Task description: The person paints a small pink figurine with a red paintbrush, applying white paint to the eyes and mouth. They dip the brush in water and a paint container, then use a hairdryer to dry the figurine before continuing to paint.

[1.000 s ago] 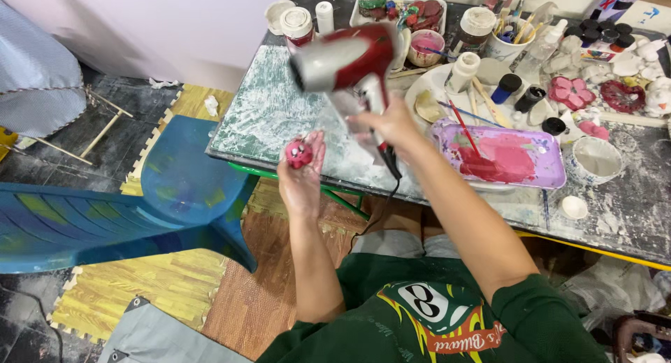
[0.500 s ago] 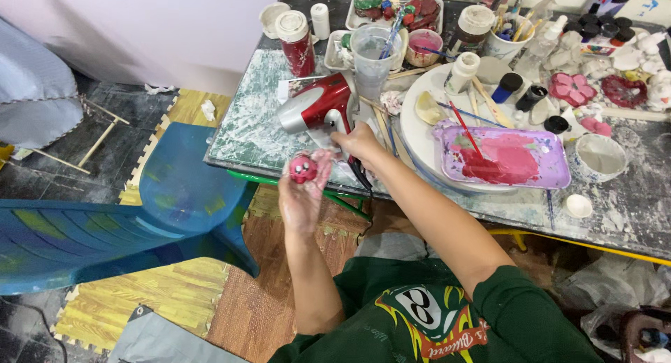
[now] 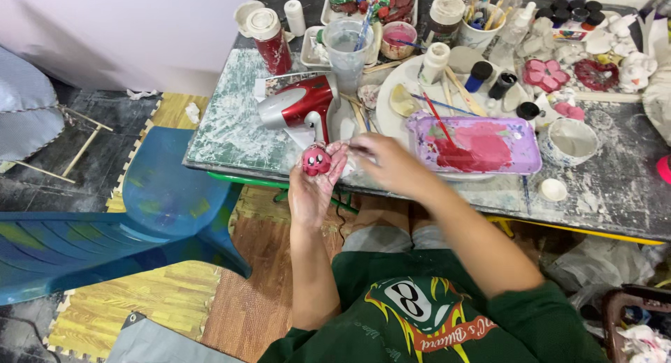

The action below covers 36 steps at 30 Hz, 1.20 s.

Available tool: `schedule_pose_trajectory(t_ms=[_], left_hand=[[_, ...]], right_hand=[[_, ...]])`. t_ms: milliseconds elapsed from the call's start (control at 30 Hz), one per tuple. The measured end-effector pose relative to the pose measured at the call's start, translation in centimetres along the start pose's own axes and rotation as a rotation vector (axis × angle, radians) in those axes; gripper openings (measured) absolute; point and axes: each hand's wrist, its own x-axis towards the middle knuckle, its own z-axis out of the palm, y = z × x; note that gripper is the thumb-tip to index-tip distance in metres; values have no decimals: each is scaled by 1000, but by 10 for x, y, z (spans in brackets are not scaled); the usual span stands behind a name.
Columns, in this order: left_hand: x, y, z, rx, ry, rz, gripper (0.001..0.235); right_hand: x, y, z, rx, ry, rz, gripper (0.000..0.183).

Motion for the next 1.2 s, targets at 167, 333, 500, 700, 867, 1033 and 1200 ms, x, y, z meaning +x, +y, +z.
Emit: schedule_pose_trajectory(t_ms=[167,333,500,700,867,1033,1200], left_hand=[[5,-15,19,70,-63,-16,49],[25,-44,38,124,-178,-114,51],[40,-69,45,6,-181,-174,52],[54,-79,46,-19,-198,-199,54],[64,-78,47,-17,-162,-219,55],[76,-86,51,-55,-137,-246,53],[87,-94,55,-60,-117,-255,55]], right_hand=[[-60,-40,-115,-121,235,93,26],[-52,-16,-162,-601,149,-55,29],[-35,3,-175,-629,-124,-125,35],[-24,2,-169,-666,-211,-177,29],[-16,1,-170,-834,-262,-233,36],[-13,10,-176,-770,-247,-302,33],[-16,31,-206,-424,80,-366,21]])
